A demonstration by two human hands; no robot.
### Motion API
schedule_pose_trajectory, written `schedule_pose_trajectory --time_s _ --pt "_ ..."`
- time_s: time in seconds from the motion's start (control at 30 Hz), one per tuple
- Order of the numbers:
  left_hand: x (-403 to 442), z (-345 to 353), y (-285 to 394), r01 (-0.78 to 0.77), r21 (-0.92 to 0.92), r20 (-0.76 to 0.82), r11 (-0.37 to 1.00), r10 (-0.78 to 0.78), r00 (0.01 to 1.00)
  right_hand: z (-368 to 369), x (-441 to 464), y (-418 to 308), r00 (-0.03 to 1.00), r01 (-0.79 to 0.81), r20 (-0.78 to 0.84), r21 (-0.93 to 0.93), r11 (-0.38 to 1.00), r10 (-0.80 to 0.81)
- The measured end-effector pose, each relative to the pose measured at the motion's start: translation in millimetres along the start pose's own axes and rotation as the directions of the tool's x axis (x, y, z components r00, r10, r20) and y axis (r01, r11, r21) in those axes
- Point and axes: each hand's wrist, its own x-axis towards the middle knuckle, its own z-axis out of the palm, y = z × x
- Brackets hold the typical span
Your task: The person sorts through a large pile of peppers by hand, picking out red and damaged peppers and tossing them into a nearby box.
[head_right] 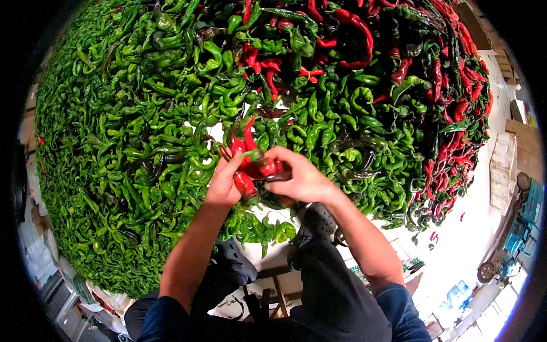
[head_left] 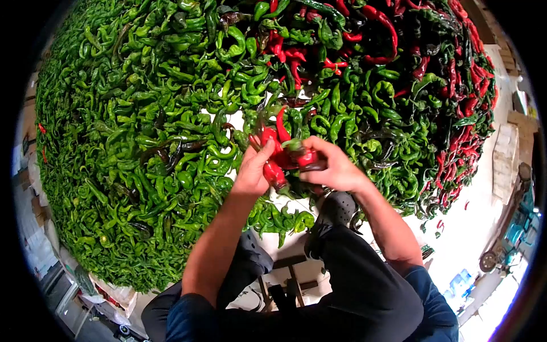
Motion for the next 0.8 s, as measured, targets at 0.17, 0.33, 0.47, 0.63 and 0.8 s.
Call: schedule_pose_trajectory --time_s 0.17,0.33,0.47,0.63,0.8 --pt "-11.3 11.2 -11.6 -0.139 0.102 0.055 0.985 0.134 0.989 25.7 6.1 12.1 0.963 0.227 -0.086 -0.246 0.942 -0.254" --pt "-15.7 36.9 -6.1 -0.235 0.148 0.089 0.961 0.223 0.971 34.3 2.4 -0.9 0.91 0.245 -0.23 -0.373 0.895 -0.345" --pt "-21.5 61.1 5.8 -0.415 -0.024 0.113 0.909 0.415 0.903 43.3 9.0 -33.4 0.717 0.405 -0.157 -0.699 0.59 -0.679" --pt "-76.6 127.6 83.2 -0.569 0.133 0.174 0.811 0.546 0.819 88.0 -2.4 -110.8 0.451 0.532 -0.036 -0.792 0.3 -0.892" --pt "-157.3 166.9 165.8 -0.6 0.036 0.212 0.799 0.58 0.786 159.9 -38.3 -214.9 0.276 0.506 0.223 -0.861 -0.056 -0.935"
